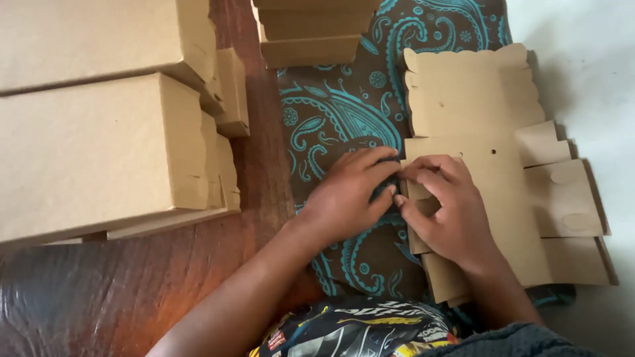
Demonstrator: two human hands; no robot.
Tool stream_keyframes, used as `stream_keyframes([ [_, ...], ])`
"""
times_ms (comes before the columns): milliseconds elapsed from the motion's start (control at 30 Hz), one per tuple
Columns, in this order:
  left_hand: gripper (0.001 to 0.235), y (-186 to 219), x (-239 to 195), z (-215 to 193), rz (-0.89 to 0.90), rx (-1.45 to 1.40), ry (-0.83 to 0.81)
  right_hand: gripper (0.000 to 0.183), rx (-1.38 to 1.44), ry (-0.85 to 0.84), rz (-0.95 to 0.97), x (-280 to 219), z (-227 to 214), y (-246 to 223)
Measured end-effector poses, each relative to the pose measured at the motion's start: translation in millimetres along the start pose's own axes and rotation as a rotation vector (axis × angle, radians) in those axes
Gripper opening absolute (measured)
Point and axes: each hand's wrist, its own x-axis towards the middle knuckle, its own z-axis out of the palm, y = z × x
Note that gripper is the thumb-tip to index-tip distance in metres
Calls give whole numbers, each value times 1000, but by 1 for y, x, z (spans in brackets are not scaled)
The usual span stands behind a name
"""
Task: The person assembles a flat cardboard box by folding the side panels and inserting the locking tabs into their slots. They then fold and tuck the top flaps to close the box and place the finished unit onto a stack of completed boxes.
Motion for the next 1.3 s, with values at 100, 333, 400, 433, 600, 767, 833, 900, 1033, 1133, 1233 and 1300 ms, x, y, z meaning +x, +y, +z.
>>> stream_keyframes([
  [100,35,1,0,-2,0,-9,2,30,-59,0,-4,-3,4,1],
  [333,36,-1,0,-1,-2,-19,-11,29,-42,-5,-22,-1,0,-1],
  [400,35,0,0,-3,0,-27,-16,27,-29,-5,-30,-1,0,-1],
  [433,35,1,0,-3,-2,-25,-13,27,-29,-7,-33,-1,0,0],
  [600,35,1,0,-4,-5,-35,-20,28,-30,9,-31,-3,3,3],
  [767,34,3,2,-5,-8,-45,-25,28,-26,10,-21,-2,3,2],
  [833,34,4,2,-6,-10,-55,-33,27,-27,12,-16,-2,3,2],
  [900,34,4,2,-7,-18,-50,-41,27,-14,2,-6,-2,2,1],
  [1033,35,3,1,-5,-14,-48,-37,28,-19,7,-8,-4,3,2],
  [1133,35,2,1,-3,-17,-40,-36,29,-31,8,-17,-4,4,4],
  [1233,35,3,1,-4,-13,-26,-28,29,-15,1,-7,-4,4,4],
  [1300,34,4,1,-5,-16,-37,-26,28,-21,0,3,-5,4,3],
])
